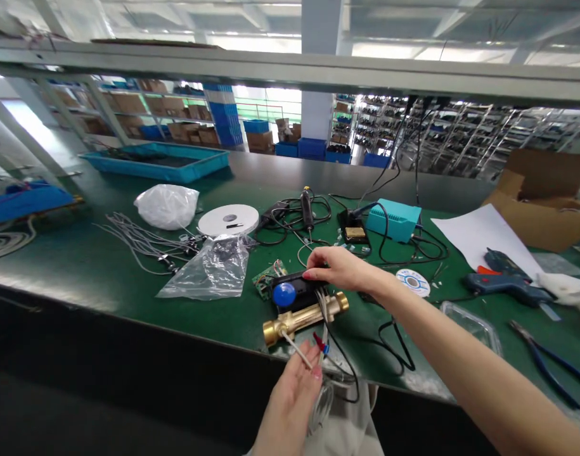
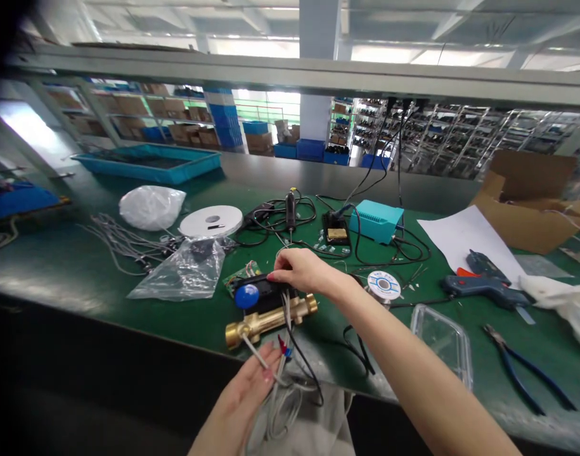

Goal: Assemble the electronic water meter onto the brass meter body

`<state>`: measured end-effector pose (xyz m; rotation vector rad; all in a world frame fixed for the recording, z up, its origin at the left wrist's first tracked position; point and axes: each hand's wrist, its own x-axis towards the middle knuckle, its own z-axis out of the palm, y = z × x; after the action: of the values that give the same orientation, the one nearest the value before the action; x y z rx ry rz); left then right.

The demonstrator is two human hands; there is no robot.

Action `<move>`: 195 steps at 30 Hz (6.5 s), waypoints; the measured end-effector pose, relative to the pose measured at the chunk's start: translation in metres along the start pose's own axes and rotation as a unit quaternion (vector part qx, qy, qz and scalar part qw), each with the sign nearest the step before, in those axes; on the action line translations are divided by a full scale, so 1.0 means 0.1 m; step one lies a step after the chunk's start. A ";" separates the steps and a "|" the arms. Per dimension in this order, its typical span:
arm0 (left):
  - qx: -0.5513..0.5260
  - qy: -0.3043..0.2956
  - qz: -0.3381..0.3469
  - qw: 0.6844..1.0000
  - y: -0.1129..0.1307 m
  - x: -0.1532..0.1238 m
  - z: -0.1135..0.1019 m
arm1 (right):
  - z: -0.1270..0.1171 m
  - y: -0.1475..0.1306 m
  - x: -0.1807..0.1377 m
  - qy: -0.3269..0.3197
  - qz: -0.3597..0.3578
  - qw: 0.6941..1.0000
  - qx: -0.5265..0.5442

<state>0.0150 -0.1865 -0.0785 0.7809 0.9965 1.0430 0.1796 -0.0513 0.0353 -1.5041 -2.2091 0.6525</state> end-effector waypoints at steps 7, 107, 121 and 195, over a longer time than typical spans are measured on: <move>0.481 0.049 0.227 0.846 0.62 -0.01 -0.34 | 0.26 0.27 -0.54 0.141 0.134 0.980 -0.033; 0.738 0.085 0.277 0.609 0.92 0.42 0.41 | 0.89 -0.23 -1.37 0.248 0.120 0.942 0.191; 0.298 -0.174 0.030 0.938 1.34 0.38 0.25 | 0.53 -0.13 -0.67 0.143 0.018 0.989 -0.040; 0.648 -0.043 0.416 0.637 1.04 0.89 -0.37 | 0.91 -0.10 -1.25 0.348 0.180 0.876 0.282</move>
<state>-0.0376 -0.0664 -0.0244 2.6698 1.2592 0.8530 0.1651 -0.1857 -0.0400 -1.5077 -1.0865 0.6486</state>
